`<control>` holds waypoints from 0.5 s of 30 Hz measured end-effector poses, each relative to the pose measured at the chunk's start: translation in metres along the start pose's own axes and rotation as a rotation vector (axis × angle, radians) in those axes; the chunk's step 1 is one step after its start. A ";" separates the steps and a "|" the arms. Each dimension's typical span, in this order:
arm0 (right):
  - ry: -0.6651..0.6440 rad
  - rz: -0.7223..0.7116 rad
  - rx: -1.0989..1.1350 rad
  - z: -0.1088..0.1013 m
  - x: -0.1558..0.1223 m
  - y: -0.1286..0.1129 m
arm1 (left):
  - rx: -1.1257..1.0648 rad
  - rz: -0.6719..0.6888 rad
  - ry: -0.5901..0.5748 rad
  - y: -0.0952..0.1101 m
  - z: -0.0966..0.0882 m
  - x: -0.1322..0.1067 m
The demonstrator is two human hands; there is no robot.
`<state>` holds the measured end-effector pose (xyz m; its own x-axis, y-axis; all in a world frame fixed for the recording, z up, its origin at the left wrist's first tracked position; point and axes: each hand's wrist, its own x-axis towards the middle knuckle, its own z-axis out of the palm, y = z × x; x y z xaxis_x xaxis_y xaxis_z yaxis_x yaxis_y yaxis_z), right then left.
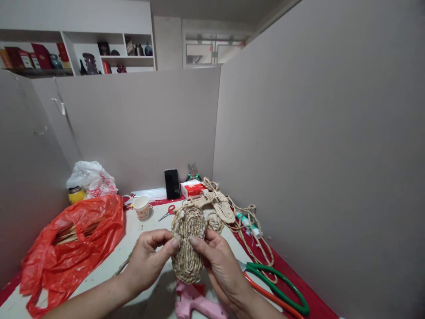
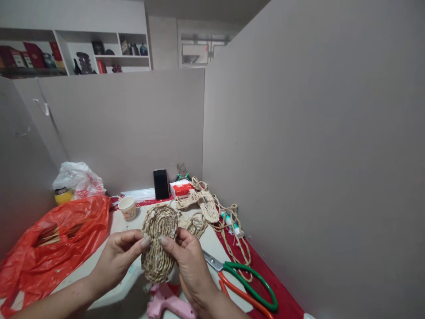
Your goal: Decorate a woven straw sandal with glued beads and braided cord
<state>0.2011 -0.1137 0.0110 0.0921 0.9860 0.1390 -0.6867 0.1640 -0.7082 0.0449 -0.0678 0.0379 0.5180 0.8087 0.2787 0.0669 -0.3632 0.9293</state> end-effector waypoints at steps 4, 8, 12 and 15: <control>0.026 -0.008 -0.001 -0.001 0.000 0.001 | 0.082 0.019 -0.061 0.001 -0.002 0.001; 0.042 -0.041 -0.045 -0.004 0.002 -0.002 | 0.157 -0.050 -0.253 0.006 -0.011 0.006; 0.028 -0.059 -0.189 -0.006 0.003 -0.005 | 0.194 0.100 0.213 0.020 -0.031 0.011; -0.005 -0.040 -0.311 -0.009 0.002 -0.002 | 0.212 0.279 0.269 0.032 -0.043 0.011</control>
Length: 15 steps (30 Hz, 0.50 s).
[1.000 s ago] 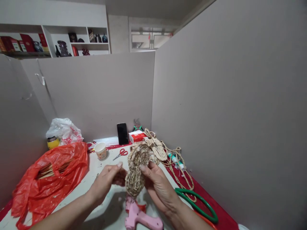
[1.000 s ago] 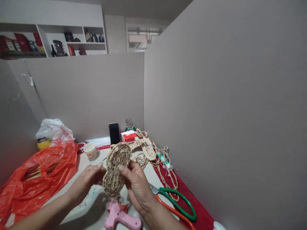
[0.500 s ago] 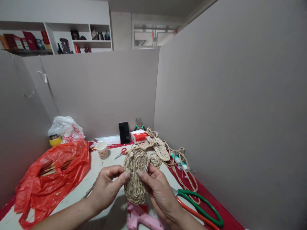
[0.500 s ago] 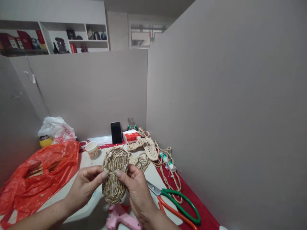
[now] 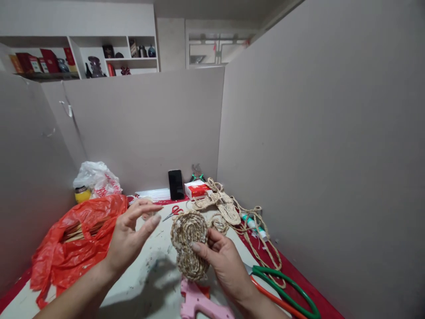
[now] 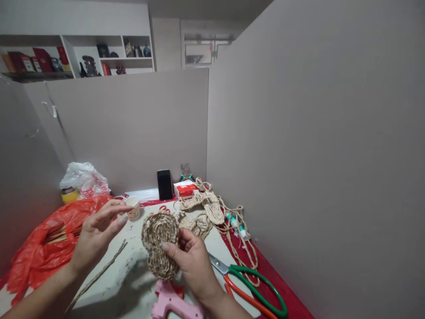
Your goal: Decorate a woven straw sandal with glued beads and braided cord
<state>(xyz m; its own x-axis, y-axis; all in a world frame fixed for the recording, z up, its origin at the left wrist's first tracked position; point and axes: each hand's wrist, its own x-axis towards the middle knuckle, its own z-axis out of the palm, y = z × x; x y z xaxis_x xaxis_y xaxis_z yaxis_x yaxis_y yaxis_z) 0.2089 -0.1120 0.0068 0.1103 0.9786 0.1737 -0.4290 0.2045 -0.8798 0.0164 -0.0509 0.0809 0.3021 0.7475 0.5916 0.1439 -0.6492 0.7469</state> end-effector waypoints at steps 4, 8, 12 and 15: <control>-0.054 0.018 -0.063 0.000 -0.003 0.005 | 0.049 0.038 -0.253 0.004 -0.003 0.002; -0.052 0.017 -0.079 0.002 -0.004 0.004 | 0.046 -0.022 -0.323 0.001 0.000 0.001; -0.055 0.025 -0.078 0.005 -0.005 0.002 | 0.066 -0.014 -0.359 0.001 0.001 0.001; -0.053 0.028 -0.087 0.006 -0.006 0.002 | 0.107 0.038 -0.360 0.005 0.001 0.002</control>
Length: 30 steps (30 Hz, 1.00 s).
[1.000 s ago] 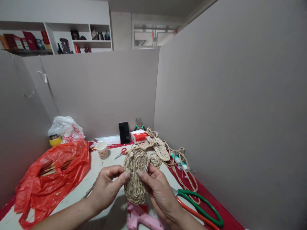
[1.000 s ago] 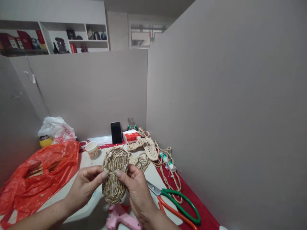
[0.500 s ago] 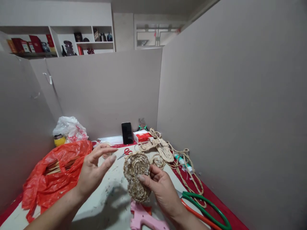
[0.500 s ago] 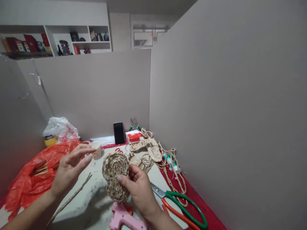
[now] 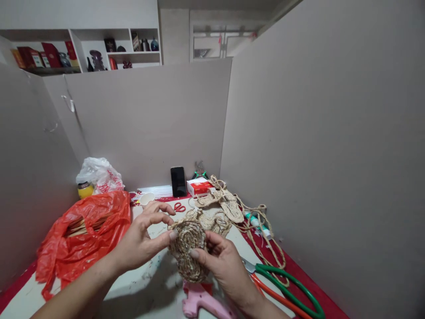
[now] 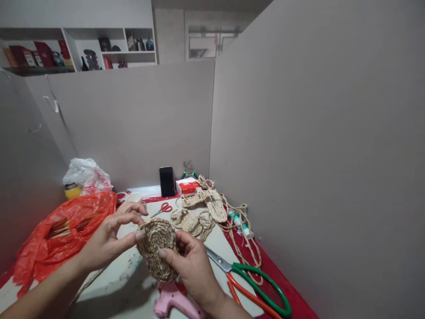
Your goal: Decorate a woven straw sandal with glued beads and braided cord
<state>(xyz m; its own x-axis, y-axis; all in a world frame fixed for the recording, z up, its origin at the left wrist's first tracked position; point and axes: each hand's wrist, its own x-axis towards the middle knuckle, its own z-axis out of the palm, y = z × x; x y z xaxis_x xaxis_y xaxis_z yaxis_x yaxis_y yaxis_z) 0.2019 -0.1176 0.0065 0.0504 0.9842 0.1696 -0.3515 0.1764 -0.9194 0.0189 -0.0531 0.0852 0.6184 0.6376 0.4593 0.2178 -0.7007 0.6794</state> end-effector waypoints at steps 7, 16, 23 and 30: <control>0.001 -0.002 -0.032 -0.002 -0.001 0.003 | 0.097 0.111 -0.019 0.006 0.001 -0.001; 0.039 -0.001 -0.032 -0.001 -0.004 0.005 | 0.163 0.174 -0.021 0.007 0.008 -0.003; 0.036 0.020 0.020 -0.002 0.000 0.001 | 0.085 0.098 -0.002 0.000 0.005 0.000; 0.088 -0.012 0.024 -0.005 0.000 0.006 | -0.031 0.137 0.323 -0.008 0.001 -0.006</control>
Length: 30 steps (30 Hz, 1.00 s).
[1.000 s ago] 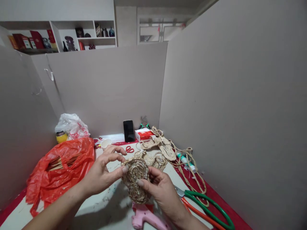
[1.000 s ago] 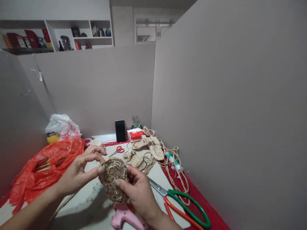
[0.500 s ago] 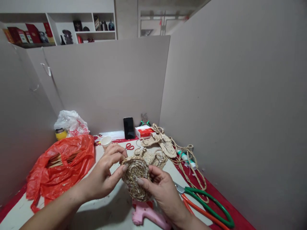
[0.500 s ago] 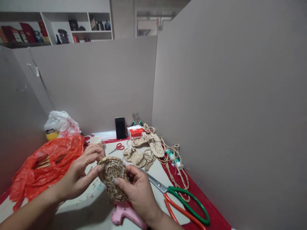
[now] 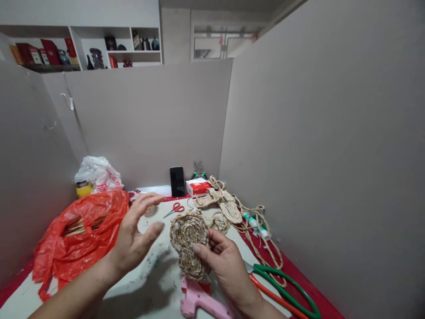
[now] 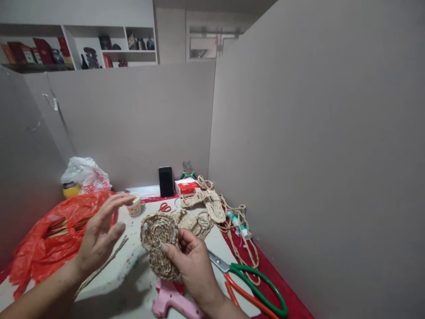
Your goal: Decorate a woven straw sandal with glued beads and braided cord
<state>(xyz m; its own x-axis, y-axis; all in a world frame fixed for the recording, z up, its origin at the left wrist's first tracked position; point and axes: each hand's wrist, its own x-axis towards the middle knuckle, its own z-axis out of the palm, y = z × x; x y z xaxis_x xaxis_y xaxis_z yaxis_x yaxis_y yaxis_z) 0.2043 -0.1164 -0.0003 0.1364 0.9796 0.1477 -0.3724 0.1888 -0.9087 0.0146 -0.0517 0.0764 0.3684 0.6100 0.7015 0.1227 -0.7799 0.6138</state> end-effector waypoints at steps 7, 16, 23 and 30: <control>0.037 -0.064 0.158 0.001 0.002 0.000 | -0.351 -0.458 -0.206 -0.015 0.040 -0.020; 0.068 -0.226 -0.269 -0.007 0.004 -0.015 | -0.761 -0.741 -0.141 -0.023 0.053 -0.023; 0.247 -0.242 -0.085 -0.022 0.018 -0.020 | -0.883 -0.826 -0.267 -0.027 0.047 -0.018; 0.198 -0.182 0.006 -0.013 0.014 -0.019 | -0.909 -0.795 -0.391 -0.029 0.052 -0.024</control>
<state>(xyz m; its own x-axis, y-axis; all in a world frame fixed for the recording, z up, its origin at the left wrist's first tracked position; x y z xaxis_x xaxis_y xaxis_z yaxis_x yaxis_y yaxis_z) 0.2256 -0.1071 0.0137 0.3784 0.8970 0.2287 -0.3303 0.3617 -0.8718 0.0498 -0.0509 0.0229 0.7494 0.6614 -0.0316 -0.1831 0.2528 0.9500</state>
